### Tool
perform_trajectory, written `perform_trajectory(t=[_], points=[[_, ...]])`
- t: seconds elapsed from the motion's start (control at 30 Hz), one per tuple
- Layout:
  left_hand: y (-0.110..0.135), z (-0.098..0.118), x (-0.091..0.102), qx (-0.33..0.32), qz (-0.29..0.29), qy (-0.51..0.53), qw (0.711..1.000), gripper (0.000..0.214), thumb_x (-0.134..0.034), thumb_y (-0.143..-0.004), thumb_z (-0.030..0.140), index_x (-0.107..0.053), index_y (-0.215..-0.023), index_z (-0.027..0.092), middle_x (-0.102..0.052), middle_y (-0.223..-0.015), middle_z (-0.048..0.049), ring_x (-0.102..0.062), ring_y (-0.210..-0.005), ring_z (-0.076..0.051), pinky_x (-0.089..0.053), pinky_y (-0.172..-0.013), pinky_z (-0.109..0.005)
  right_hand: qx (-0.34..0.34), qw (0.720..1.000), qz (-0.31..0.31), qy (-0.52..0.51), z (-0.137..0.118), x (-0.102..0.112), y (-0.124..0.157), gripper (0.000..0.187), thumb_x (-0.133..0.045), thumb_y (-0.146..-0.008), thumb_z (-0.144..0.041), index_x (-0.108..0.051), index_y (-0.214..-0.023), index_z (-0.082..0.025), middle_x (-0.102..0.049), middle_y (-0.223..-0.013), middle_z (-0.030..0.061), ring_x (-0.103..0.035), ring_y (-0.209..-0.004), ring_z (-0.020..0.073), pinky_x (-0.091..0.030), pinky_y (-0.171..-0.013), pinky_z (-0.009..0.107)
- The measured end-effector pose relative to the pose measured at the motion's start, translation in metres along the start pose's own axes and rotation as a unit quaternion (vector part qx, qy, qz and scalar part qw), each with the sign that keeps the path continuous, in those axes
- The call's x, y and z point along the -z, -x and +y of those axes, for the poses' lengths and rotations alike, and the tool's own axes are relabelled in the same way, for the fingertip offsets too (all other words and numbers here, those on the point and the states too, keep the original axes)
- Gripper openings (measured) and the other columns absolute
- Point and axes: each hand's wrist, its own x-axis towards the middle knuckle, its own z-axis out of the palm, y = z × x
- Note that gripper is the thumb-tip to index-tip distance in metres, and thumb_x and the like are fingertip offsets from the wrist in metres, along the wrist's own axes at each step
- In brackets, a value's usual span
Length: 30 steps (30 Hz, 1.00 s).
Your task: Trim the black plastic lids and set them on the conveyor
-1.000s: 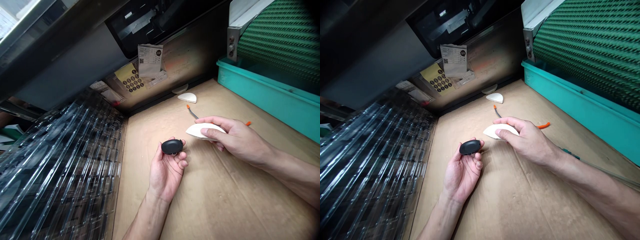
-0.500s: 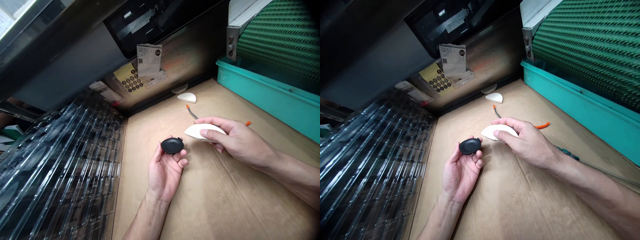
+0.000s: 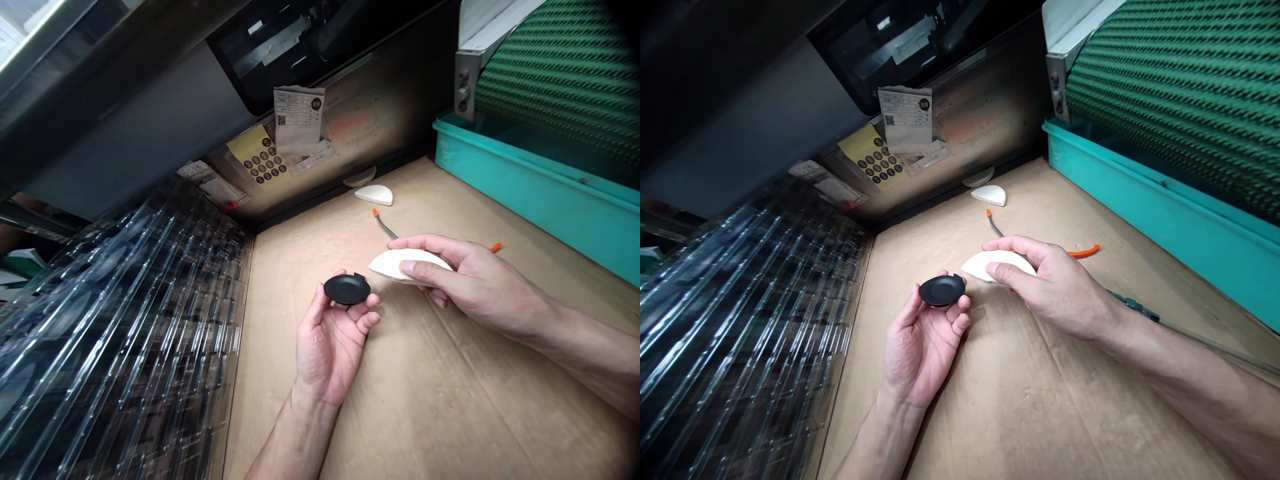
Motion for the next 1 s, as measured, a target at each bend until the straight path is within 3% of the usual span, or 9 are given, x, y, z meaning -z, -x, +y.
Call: perform_trajectory(t=[0.23, 0.37, 0.47, 0.6, 0.77, 0.93, 1.0], points=[[0.0004, -0.0013, 0.002, -0.005, -0.019, -0.018, 1.0, 0.031, -0.042, -0.1, 0.035, -0.061, -0.116, 0.017, -0.065, -0.109, -0.0121, -0.068, -0.083, -0.022, -0.051, -0.068, -0.029, 0.004, 1.0, -0.019, 0.001, -0.0018, 0.0001, 0.0014, 0.055, -0.061, -0.083, -0.061, -0.065, -0.12, -0.021, -0.058, -0.071, -0.0005, -0.047, -0.052, 0.0141, -0.034, -0.05, 0.028], [0.001, -0.0021, 0.0019, -0.011, -0.024, -0.019, 0.999, 0.032, -0.042, -0.101, 0.035, -0.062, -0.119, 0.019, -0.066, -0.102, -0.0088, -0.067, -0.081, -0.022, -0.05, -0.067, -0.029, 0.034, 0.999, -0.011, 0.036, 0.0003, -0.0027, 0.0016, 0.046, -0.061, -0.085, -0.055, -0.068, -0.116, -0.023, -0.067, -0.093, 0.0034, -0.061, -0.077, 0.0212, -0.043, -0.061, 0.03], [0.0014, -0.0024, 0.0008, -0.014, -0.022, -0.027, 0.999, 0.033, -0.041, -0.101, 0.036, -0.062, -0.12, 0.019, -0.066, -0.1, -0.009, -0.067, -0.079, -0.021, -0.05, -0.067, -0.029, 0.069, 0.996, -0.001, 0.062, 0.0022, -0.0063, 0.003, 0.039, -0.06, -0.088, -0.051, -0.068, -0.116, -0.025, -0.068, -0.104, 0.0026, -0.062, -0.09, 0.0235, -0.046, -0.073, 0.033], [0.002, -0.003, -0.0003, -0.025, -0.008, -0.047, 0.999, 0.034, -0.042, -0.101, 0.037, -0.062, -0.12, 0.018, -0.067, -0.096, -0.01, -0.067, -0.077, -0.021, -0.05, -0.067, -0.028, 0.08, 0.993, 0.006, 0.088, 0.0037, -0.0092, 0.0061, 0.032, -0.061, -0.089, -0.046, -0.068, -0.114, -0.028, -0.07, -0.099, -0.001, -0.064, -0.086, 0.0217, -0.047, -0.07, 0.031], [0.0019, -0.0052, 0.0013, -0.028, -0.013, -0.061, 0.998, 0.034, -0.044, -0.1, 0.037, -0.062, -0.12, 0.017, -0.067, -0.099, -0.0103, -0.066, -0.073, -0.019, -0.05, -0.066, -0.028, 0.09, 0.99, -0.059, 0.092, 0.0057, -0.0065, 0.0066, 0.03, -0.061, -0.09, -0.044, -0.067, -0.115, -0.03, -0.07, -0.092, -0.0029, -0.064, -0.076, 0.0188, -0.046, -0.062, 0.029], [0.0006, -0.008, 0.0031, -0.035, -0.016, -0.07, 0.997, 0.033, -0.043, -0.1, 0.036, -0.062, -0.118, 0.016, -0.066, -0.097, -0.0109, -0.066, -0.074, -0.02, -0.049, -0.066, -0.028, 0.162, 0.976, -0.007, 0.148, 0.0065, -0.0064, 0.0071, 0.027, -0.059, -0.091, -0.036, -0.067, -0.116, -0.028, -0.071, -0.099, -0.0023, -0.065, -0.084, 0.0187, -0.047, -0.071, 0.029], [0.0007, -0.0084, 0.003, -0.039, -0.018, -0.072, 0.996, 0.033, -0.043, -0.1, 0.035, -0.062, -0.118, 0.015, -0.066, -0.098, -0.0107, -0.065, -0.074, -0.02, -0.049, -0.068, -0.029, 0.15, 0.978, -0.029, 0.139, 0.0051, -0.0067, 0.0079, 0.028, -0.059, -0.09, -0.034, -0.068, -0.116, -0.028, -0.071, -0.095, -0.0026, -0.064, -0.078, 0.0176, -0.046, -0.066, 0.028]])
